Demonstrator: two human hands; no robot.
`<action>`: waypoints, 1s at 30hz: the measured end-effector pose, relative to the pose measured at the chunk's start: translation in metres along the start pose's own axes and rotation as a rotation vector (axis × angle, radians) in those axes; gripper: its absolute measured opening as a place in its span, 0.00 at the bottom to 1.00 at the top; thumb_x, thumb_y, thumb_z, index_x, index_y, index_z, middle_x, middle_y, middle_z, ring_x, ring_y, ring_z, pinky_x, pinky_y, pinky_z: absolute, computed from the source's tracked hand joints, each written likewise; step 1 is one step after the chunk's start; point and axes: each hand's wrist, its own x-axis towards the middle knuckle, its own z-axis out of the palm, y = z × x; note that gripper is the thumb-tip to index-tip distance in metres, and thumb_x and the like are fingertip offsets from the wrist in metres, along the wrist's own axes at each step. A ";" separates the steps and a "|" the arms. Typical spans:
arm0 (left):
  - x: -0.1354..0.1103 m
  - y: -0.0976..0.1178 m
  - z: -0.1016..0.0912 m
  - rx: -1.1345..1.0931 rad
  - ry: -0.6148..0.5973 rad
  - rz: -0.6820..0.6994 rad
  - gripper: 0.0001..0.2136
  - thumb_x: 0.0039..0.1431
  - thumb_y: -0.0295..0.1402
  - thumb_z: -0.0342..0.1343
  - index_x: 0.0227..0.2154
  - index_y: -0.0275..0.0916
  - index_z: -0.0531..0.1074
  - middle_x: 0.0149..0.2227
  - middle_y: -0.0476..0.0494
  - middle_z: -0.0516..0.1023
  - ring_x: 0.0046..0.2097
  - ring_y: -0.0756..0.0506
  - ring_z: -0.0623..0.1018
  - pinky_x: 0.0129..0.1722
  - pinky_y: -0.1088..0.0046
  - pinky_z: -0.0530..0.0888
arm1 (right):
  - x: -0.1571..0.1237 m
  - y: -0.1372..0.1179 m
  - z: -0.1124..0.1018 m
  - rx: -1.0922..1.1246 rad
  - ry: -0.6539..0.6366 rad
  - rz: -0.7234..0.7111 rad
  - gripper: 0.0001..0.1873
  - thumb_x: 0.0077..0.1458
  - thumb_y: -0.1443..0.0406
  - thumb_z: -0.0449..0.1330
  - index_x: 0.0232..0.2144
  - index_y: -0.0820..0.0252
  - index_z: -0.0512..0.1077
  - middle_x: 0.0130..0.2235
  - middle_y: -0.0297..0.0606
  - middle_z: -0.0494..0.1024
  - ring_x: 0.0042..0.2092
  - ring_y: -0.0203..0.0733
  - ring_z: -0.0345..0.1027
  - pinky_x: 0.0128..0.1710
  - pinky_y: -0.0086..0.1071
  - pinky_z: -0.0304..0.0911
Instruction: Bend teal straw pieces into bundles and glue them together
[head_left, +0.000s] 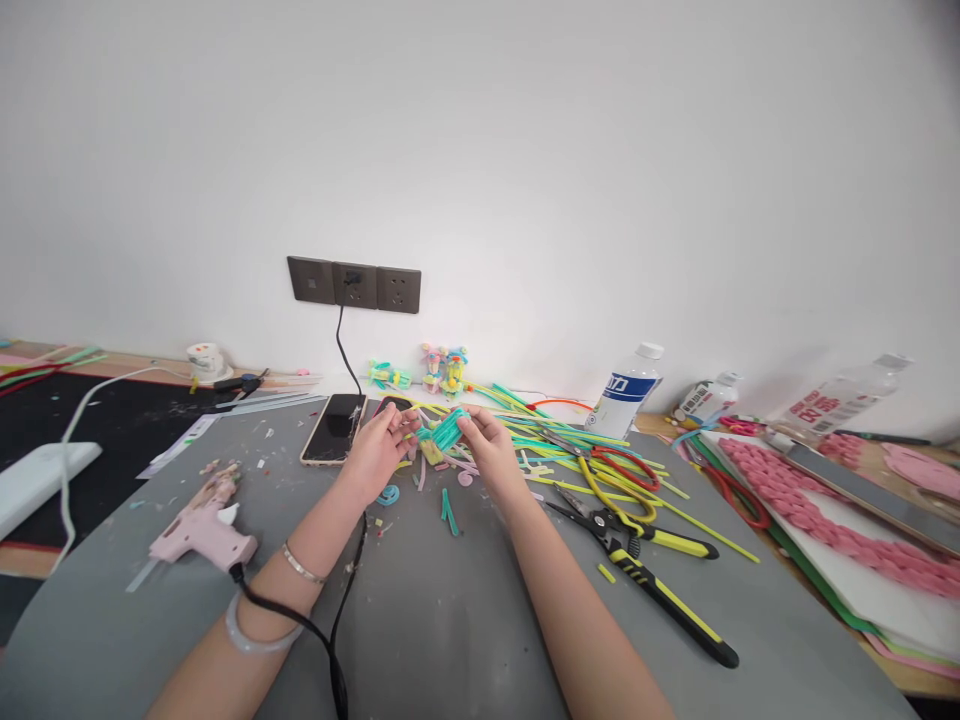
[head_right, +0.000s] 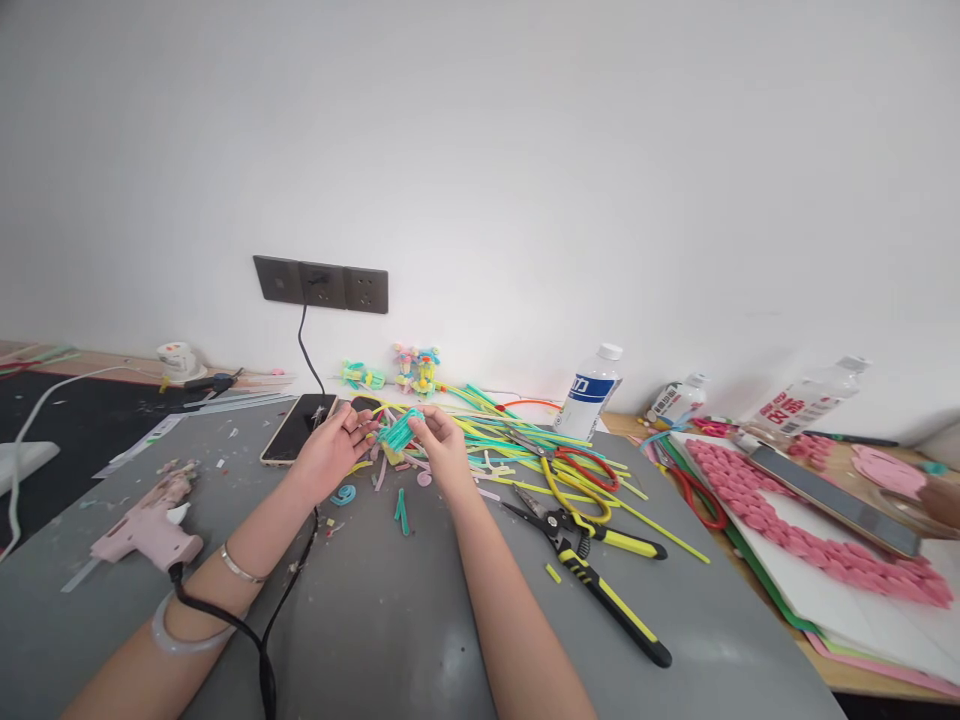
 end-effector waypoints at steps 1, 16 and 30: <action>-0.002 -0.001 0.001 0.056 -0.009 0.044 0.21 0.49 0.49 0.65 0.21 0.38 0.64 0.37 0.43 0.79 0.39 0.45 0.79 0.37 0.70 0.75 | 0.000 0.000 0.000 0.003 -0.012 0.000 0.20 0.46 0.50 0.70 0.34 0.56 0.75 0.33 0.35 0.79 0.35 0.41 0.72 0.37 0.33 0.66; -0.012 -0.003 0.006 0.632 -0.124 0.499 0.07 0.53 0.34 0.63 0.30 0.39 0.71 0.33 0.47 0.75 0.34 0.48 0.76 0.31 0.75 0.72 | -0.008 -0.008 0.006 0.069 -0.114 0.067 0.14 0.56 0.53 0.61 0.38 0.56 0.73 0.24 0.27 0.66 0.22 0.33 0.58 0.23 0.29 0.56; -0.011 -0.005 0.004 0.710 -0.131 0.590 0.09 0.56 0.32 0.61 0.39 0.40 0.72 0.41 0.42 0.77 0.41 0.45 0.77 0.33 0.73 0.75 | -0.012 0.000 0.004 0.010 -0.305 0.306 0.11 0.57 0.55 0.57 0.37 0.55 0.67 0.27 0.29 0.70 0.27 0.37 0.63 0.28 0.30 0.59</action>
